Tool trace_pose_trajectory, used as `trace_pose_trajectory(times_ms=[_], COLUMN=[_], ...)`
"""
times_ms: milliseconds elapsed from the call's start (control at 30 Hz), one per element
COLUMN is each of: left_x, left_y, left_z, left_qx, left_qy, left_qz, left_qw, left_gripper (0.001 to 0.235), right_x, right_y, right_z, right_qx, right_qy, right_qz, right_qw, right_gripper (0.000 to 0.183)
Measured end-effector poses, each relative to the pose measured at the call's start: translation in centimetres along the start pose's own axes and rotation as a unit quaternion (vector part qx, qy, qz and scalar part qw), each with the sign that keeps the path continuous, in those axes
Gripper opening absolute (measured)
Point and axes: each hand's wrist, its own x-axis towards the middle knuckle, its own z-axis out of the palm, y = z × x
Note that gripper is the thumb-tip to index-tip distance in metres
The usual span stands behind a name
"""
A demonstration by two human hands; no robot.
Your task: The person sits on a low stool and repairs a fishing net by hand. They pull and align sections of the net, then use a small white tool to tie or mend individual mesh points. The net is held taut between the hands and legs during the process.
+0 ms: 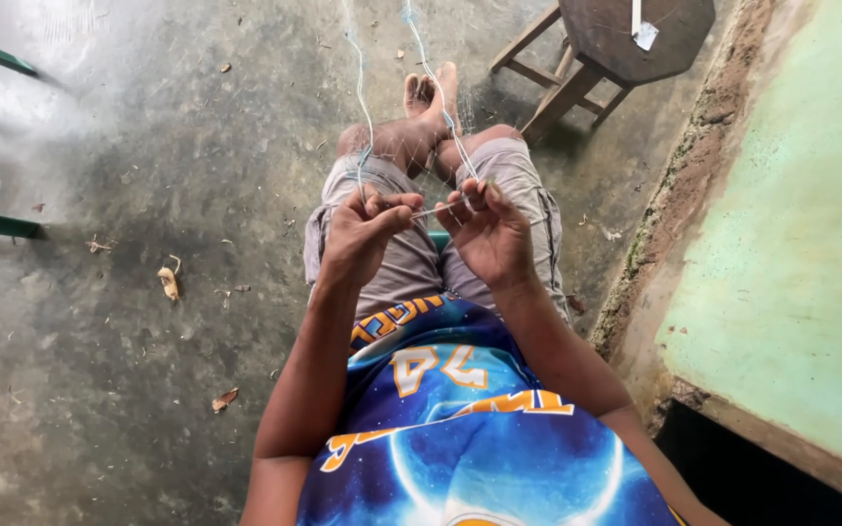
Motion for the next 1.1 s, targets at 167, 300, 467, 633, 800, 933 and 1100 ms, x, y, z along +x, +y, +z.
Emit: trace_pose_trajectory(times_ms=[167, 300, 467, 633, 800, 933, 1100], left_x=[-0.7, -0.6, -0.9, -0.9, -1.0, -1.7, -2.6], left_y=[0.6, 0.0, -0.9, -1.4, -1.4, -0.5, 0.5], left_z=[0.4, 0.2, -0.5, -1.0, -0.3, 1.7, 3.5], left_qx=[0.023, -0.005, -0.036, -0.055, 0.012, 0.036, 0.094], left_qy=[0.009, 0.013, -0.035, -0.049, -0.045, -0.037, -0.030], left_qz=[-0.009, -0.013, -0.024, -0.026, 0.051, 0.085, 0.110], left_qw=[1.000, 1.000, 0.998, 0.997, 0.998, 0.995, 0.989], left_gripper=[0.048, 0.046, 0.043, 0.043, 0.049, 0.050, 0.048], right_x=[-0.2, -0.1, -0.3, -0.2, 0.6, 1.6, 0.9], right_y=[0.0, 0.4, 0.5, 0.8, 0.8, 0.8, 0.8], right_z=[-0.1, -0.9, -0.1, -0.4, -1.2, -1.4, 3.0], right_qx=[0.000, 0.001, -0.010, 0.001, 0.008, 0.022, -0.071], right_qy=[-0.005, -0.008, -0.001, 0.014, 0.032, 0.037, 0.071], right_qz=[0.007, 0.021, 0.025, 0.042, 0.045, 0.051, 0.027], right_qw=[1.000, 1.000, 1.000, 0.999, 0.998, 0.998, 0.995], right_gripper=[0.025, 0.024, 0.020, 0.019, 0.017, 0.017, 0.016])
